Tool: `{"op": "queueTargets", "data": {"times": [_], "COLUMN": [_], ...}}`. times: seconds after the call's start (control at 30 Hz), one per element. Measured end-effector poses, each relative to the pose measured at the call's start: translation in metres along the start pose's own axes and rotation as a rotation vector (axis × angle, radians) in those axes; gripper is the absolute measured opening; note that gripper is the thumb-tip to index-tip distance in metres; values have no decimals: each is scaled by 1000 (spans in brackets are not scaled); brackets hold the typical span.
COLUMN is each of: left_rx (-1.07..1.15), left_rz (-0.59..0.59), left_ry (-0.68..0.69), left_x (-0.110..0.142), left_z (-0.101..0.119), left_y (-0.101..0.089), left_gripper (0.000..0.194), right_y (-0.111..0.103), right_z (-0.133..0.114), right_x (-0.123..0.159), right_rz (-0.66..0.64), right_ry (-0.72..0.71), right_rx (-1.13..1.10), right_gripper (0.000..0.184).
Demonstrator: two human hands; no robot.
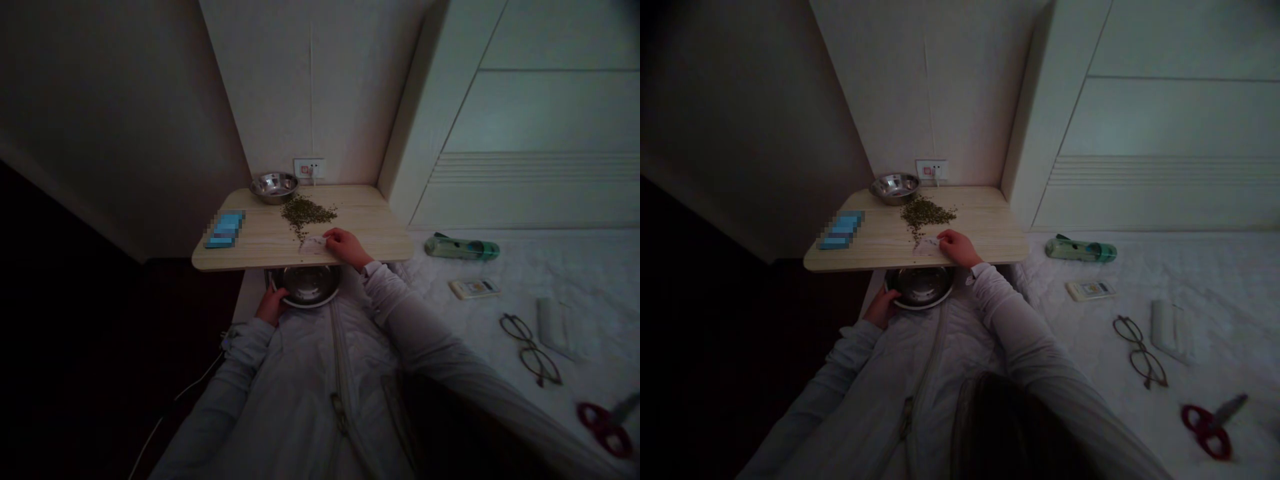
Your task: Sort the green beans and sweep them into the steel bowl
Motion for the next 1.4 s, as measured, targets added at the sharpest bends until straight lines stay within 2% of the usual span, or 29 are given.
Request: {"op": "queueTargets", "data": {"times": [0.27,0.53,0.83,1.03,1.4], "left_rx": [11,29,30,18,26], "left_rz": [39,43,-19,9,20], "left_ry": [-23,-23,0,-2,-11], "left_x": [2,3,0,1,0], "left_z": [1,1,1,2,-1], "left_y": [1,1,1,1,0], "left_gripper": [43,38,48,53,45], "right_y": [-1,1,0,-1,-1], "right_z": [1,3,-2,-4,-4], "right_x": [-1,-1,1,1,2], "right_rz": [24,-35,-49,-57,-49], "right_ry": [-21,13,28,38,28], "right_rx": [8,-69,-21,-8,-27], "right_gripper": [25,24,24,23,22]}}
Point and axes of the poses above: each hand's wrist, its own x-axis away from the middle knuckle, its own y-axis out of the palm, z = x × y, the point moved 4 cm from there along -x, towards the middle knuckle, and after that the axes turned 8 degrees about -z, right-handed, at the moved point
